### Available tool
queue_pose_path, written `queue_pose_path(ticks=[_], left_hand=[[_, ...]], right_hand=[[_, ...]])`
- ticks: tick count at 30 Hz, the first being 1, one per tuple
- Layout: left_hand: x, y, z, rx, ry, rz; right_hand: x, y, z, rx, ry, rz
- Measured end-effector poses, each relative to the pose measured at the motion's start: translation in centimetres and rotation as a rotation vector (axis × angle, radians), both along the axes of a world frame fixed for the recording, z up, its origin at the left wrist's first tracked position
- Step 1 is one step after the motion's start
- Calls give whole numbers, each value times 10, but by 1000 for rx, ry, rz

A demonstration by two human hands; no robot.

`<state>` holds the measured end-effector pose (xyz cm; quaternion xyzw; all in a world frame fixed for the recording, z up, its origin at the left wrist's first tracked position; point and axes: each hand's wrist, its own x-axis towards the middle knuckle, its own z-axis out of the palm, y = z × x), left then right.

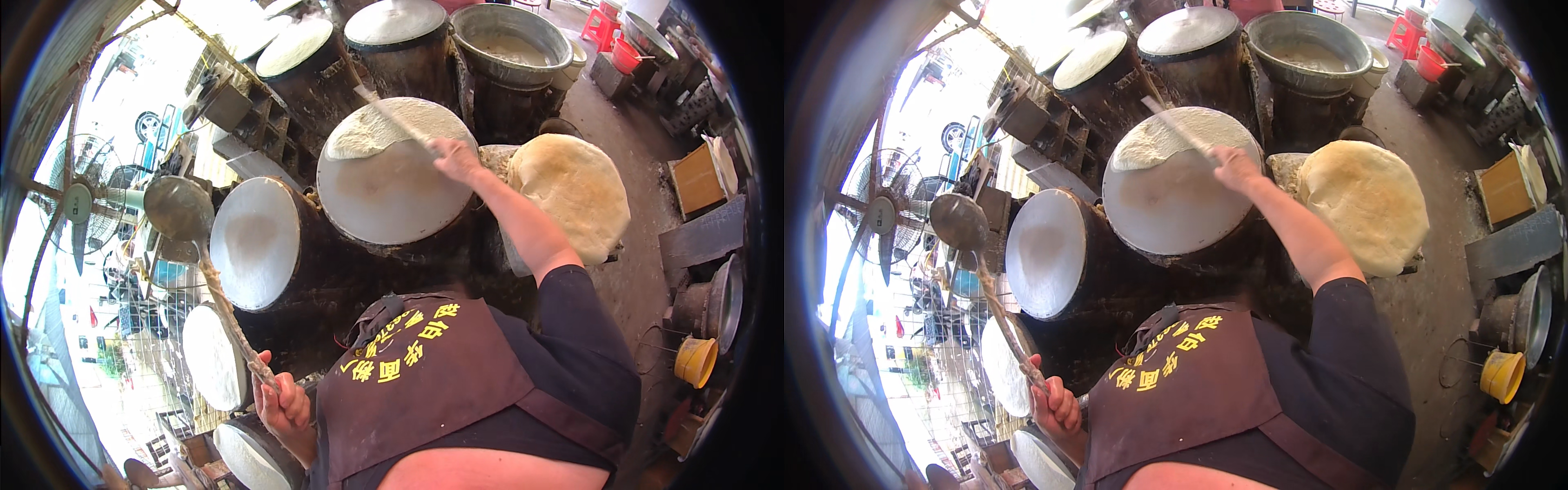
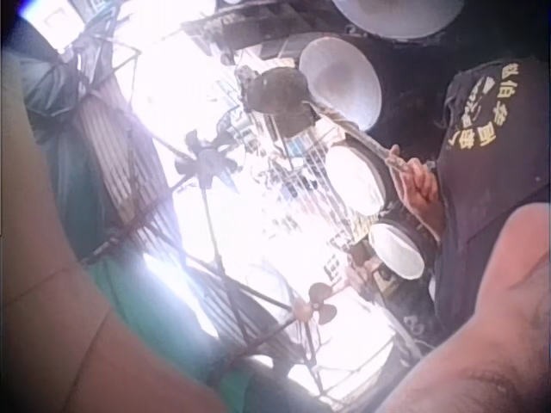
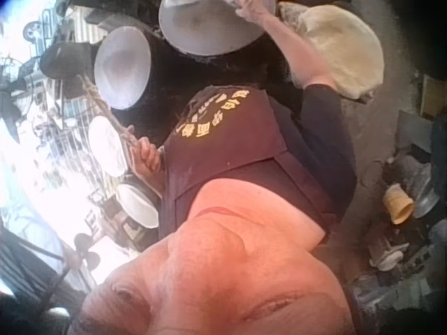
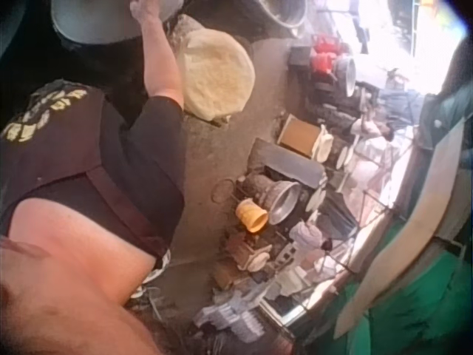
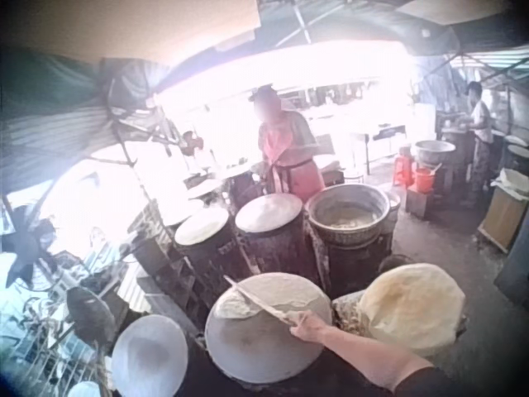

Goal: The person ladles batter from a large metal bowl onto several hot round griddles, spreads it into thin circles, and removes cooked sheets with a spatula. The person stacks the finished sheets on a nearby surface.

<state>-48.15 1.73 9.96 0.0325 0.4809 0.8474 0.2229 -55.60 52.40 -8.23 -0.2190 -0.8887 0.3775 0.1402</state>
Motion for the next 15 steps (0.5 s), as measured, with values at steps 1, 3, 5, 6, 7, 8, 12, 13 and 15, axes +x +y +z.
queue_pose_path(ticks=[1,3,5,6,7,8,12,13,15], left_hand=[[0,-1,0,37,3,-25],[-1,-2,0,114,6,-79],[1,-5,0,106,26,-74],[3,-7,0,103,37,-67],[3,-5,0,102,34,-58],[3,-2,3,100,27,-45],[3,7,10,90,-41,-12],[5,7,11,86,-47,1],[7,4,10,93,-58,15]], right_hand=[[-2,-15,4,-13,-49,73],[8,-31,2,-40,0,204],[23,-22,15,-110,7,288],[26,-10,13,-130,-4,243],[27,6,12,-148,-17,189],[17,19,7,-65,23,112],[-13,33,-10,73,5,83],[-22,27,-10,61,-35,160],[-10,7,-8,-54,29,320]])
